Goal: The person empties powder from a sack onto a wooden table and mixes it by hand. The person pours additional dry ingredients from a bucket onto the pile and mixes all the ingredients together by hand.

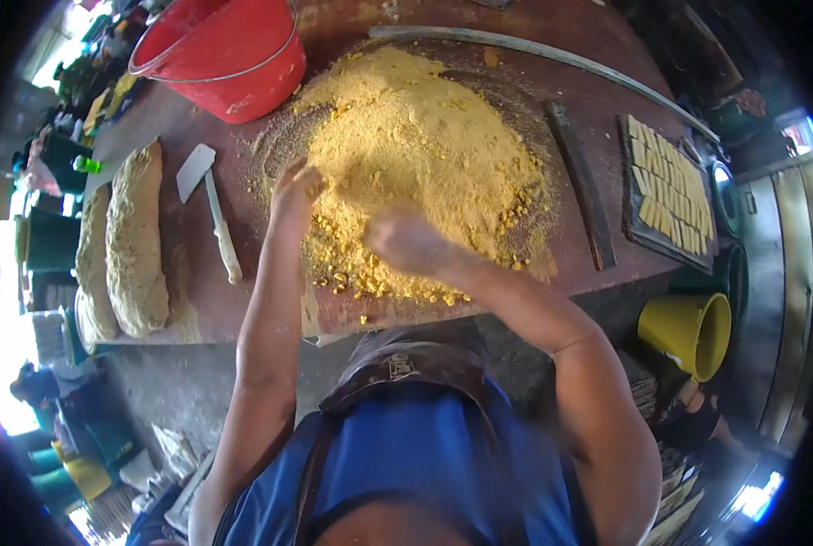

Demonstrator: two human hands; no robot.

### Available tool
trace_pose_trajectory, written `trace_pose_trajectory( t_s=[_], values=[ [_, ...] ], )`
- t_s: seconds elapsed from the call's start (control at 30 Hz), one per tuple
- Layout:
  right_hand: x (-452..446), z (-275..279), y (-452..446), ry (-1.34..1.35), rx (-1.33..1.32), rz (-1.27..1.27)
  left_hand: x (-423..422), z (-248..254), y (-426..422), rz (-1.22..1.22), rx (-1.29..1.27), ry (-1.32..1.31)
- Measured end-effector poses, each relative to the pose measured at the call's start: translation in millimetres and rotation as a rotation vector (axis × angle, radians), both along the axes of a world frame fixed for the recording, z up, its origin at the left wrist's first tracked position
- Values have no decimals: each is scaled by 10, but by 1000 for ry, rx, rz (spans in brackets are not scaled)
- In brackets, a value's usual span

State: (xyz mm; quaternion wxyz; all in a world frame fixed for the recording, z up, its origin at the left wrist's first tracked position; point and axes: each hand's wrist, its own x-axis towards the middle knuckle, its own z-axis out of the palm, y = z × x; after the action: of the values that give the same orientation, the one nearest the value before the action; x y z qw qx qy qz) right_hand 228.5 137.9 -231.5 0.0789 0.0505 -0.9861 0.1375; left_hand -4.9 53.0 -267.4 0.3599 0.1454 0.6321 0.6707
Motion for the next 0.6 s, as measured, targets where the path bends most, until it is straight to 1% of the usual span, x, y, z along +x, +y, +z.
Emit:
trace_pose_trajectory(
  t_s=[0.07,0.1,0.13,0.17,0.2,0.23,0.27,0.3,0.33,0.37,0.4,0.43,0.47,0.53,0.57,0.6],
  values=[
    [78,-128,-424,-113,207,16,243,272,-219,73,-162,-58],
    [71,-187,-450,-121,235,-28,233,156,-348,2,-206,186],
    [81,-253,-462,-128,144,-47,227,22,-489,-60,-240,430],
    [91,-331,-456,-129,52,-59,347,99,-618,-114,-314,452],
    [63,-488,-417,-128,78,-87,439,190,-759,-159,-388,481],
    [12,-676,-360,-66,56,-166,510,133,-884,-236,-422,620],
    [-15,-736,-315,-2,30,-239,569,60,-1011,-306,-460,760],
    [-13,-263,-280,-240,6,-248,678,116,-1149,-384,-358,903],
    [-25,-45,-236,-233,19,-265,776,174,-1239,-462,-254,1045],
    [-6,98,-199,-197,-155,-424,823,159,-1280,-470,-236,1048],
    [38,160,-165,-161,-336,-579,889,128,-1336,-500,-215,1109],
    [65,94,-43,-25,-277,-592,933,108,-1340,-526,-194,1171],
    [87,42,112,-23,-269,-602,930,74,-1293,-530,-180,1171],
    [132,173,241,3,-278,-735,886,-11,-1216,-527,-243,1017],
    [220,213,245,54,-346,-829,872,-56,-1183,-529,-238,1016],
    [263,273,285,55,-341,-827,853,-68,-1127,-489,-250,1006]
  ],
)
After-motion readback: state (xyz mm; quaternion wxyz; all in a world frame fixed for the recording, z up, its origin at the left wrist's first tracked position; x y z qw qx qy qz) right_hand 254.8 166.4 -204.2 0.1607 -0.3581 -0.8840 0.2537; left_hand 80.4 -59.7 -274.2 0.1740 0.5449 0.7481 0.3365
